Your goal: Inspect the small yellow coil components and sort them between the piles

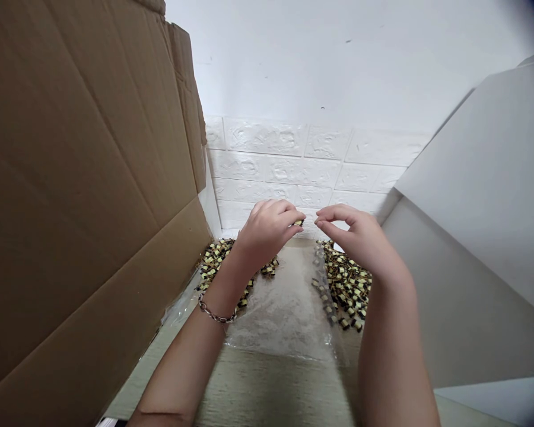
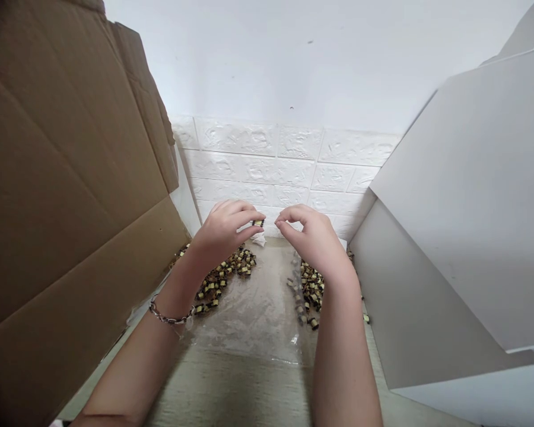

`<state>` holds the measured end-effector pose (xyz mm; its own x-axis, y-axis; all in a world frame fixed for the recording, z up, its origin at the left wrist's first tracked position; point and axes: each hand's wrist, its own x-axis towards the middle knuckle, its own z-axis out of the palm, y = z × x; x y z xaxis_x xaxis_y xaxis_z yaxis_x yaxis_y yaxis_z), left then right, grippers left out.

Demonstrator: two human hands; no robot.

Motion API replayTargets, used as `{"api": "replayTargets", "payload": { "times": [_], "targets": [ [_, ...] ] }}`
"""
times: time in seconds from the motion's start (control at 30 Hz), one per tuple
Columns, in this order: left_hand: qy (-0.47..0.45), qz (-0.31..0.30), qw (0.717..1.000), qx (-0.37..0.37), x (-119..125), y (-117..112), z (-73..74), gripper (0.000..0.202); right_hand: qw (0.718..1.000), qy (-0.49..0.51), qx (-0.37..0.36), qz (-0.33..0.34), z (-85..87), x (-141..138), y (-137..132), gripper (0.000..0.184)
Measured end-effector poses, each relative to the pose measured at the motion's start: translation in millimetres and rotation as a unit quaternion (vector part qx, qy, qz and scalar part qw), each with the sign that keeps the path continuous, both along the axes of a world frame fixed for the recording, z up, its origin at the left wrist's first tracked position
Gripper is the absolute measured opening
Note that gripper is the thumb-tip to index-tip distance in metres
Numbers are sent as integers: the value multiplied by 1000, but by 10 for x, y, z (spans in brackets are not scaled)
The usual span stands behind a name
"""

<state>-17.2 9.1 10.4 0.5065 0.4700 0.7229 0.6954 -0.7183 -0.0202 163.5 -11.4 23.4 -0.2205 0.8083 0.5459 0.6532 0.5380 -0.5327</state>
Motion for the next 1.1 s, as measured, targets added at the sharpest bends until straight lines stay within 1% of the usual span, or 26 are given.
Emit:
{"api": "replayTargets", "payload": {
  "times": [0.1,0.2,0.47,0.67,0.9,1.0,1.1],
  "targets": [
    [-3,-3,1000,1,7,0,-2,15,1000,-3,2,-1,4,2,-11,13],
    [-20,-20,1000,-3,9,-3,5,16,1000,7,-1,-2,13,6,-25,13],
    [-117,-79,990,-26,3,-48,53,17,998,56,-15,11,56,18,-81,12],
    [-165,-112,980,-17,8,-68,74,18,997,67,-16,25,61,23,-109,10],
    [-183,-96,978,-9,5,-97,87,17,998,37,-26,41,67,-1,-120,10],
    [-167,-78,983,3,4,-96,80,17,998,30,-40,42,68,-8,-114,10],
    [-136,-46,989,25,5,-90,69,17,998,32,-44,35,72,6,-120,10]
  ]
}}
